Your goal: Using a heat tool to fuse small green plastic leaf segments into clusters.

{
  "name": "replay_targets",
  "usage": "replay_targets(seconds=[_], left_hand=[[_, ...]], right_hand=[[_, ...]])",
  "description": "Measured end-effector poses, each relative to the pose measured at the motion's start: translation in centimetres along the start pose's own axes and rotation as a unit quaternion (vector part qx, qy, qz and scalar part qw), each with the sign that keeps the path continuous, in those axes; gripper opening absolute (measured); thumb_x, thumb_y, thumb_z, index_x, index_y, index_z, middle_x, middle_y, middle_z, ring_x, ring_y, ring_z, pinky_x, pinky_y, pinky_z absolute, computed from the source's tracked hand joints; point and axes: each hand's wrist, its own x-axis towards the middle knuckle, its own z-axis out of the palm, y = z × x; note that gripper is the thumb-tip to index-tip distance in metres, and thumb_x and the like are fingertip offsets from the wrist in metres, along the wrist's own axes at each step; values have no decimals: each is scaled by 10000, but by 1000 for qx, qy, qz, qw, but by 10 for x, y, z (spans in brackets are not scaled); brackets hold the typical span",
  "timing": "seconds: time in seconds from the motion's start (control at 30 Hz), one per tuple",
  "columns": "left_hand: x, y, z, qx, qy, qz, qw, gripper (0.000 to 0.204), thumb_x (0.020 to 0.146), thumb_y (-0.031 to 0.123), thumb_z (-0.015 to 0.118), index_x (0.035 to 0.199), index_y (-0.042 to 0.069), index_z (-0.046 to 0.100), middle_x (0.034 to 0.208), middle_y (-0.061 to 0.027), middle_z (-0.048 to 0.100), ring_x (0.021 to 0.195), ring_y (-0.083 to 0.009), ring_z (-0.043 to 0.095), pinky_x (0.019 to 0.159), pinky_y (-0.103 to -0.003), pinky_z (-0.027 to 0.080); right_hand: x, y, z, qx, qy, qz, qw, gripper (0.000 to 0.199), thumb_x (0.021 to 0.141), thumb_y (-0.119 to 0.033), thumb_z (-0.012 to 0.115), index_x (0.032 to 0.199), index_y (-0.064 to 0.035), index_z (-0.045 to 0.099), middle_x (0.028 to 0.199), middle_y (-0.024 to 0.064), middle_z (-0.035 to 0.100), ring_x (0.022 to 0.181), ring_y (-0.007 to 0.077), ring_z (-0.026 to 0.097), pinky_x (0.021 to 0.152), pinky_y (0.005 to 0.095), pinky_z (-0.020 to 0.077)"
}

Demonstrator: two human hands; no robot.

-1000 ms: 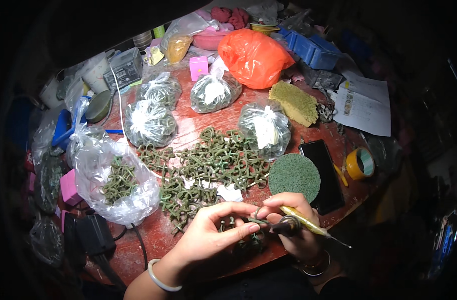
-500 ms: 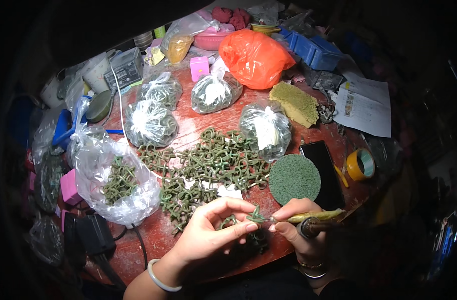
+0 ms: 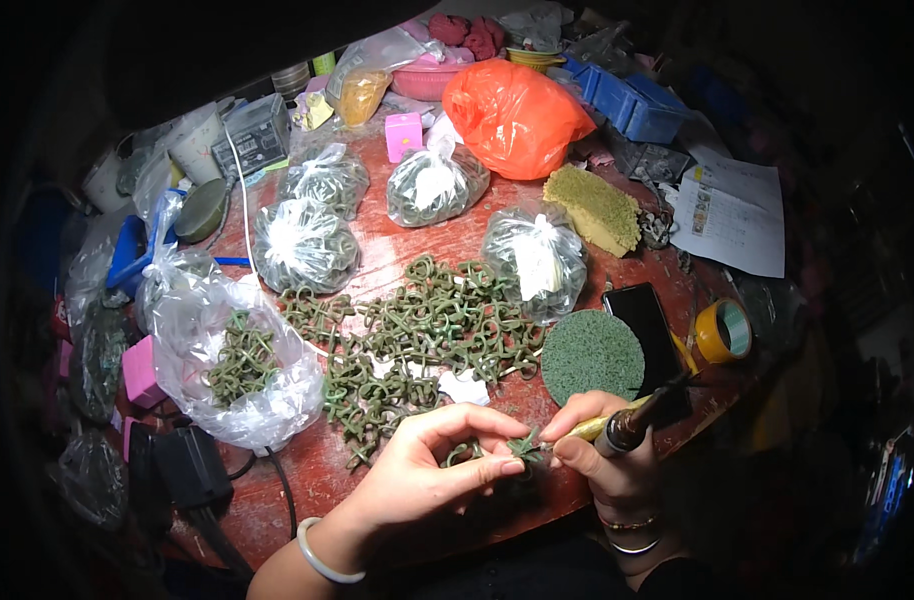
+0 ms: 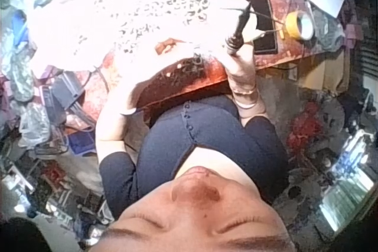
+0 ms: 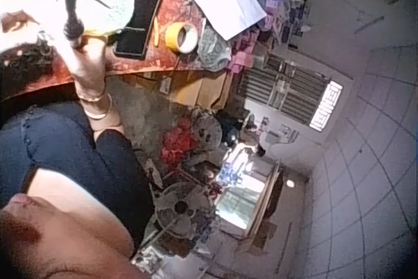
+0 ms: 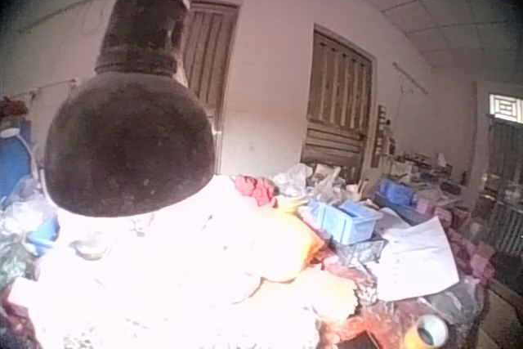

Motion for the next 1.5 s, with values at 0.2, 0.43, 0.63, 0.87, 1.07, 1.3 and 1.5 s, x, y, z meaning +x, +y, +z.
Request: replay_targets(seconds=[0.2,0.43,0.63,0.87,1.07,1.3,1.5], left_hand=[[4,-3,1,-2,11,17,1000,284,840,115,710,1100,52,618,851,17,586,632,-33,532,482,-178,429],[1,-1,-1,-44,-35,-21,998,251,858,123,691,1086,44,621,841,11,593,639,-33,534,471,-179,430],[1,2,-1,-26,-42,-17,999,248,872,118,674,1098,38,614,848,1,600,665,-45,555,478,-179,448],[3,-3,0,-39,-32,1,999,250,884,85,649,1121,25,594,886,-32,596,665,-65,568,494,-187,455],[3,-9,-6,-67,-45,16,997,262,883,61,643,1134,11,588,887,-54,596,630,-72,561,521,-195,461],[3,-9,-4,-83,-31,24,996,225,870,14,635,1088,-9,586,915,-93,609,634,-96,573,495,-202,461],[3,-8,-5,-66,-3,35,997,257,855,29,665,1099,-5,590,969,-65,594,717,-95,587,506,-201,489]], right_hand=[[-7,1,-2,-11,65,-41,997,137,788,-7,719,898,-1,637,838,56,631,747,96,577,672,227,458],[-1,7,3,-121,42,-135,983,175,762,10,739,888,-31,624,830,64,620,742,119,592,653,237,456],[-1,4,1,-110,29,-143,983,158,759,6,735,874,-26,631,816,66,624,709,131,592,635,245,458],[-5,-1,-3,-100,39,-155,982,157,771,4,721,903,-9,636,847,85,626,759,139,605,665,248,465],[-4,4,-4,-6,1,-65,998,155,778,18,706,913,-4,635,857,74,630,792,124,590,706,243,460],[-2,5,-3,-17,17,-76,997,175,754,9,734,899,-10,638,861,71,641,773,121,585,702,250,449],[-4,4,-3,-49,97,-126,986,141,777,12,705,889,-7,621,826,76,612,744,132,562,682,246,435]])
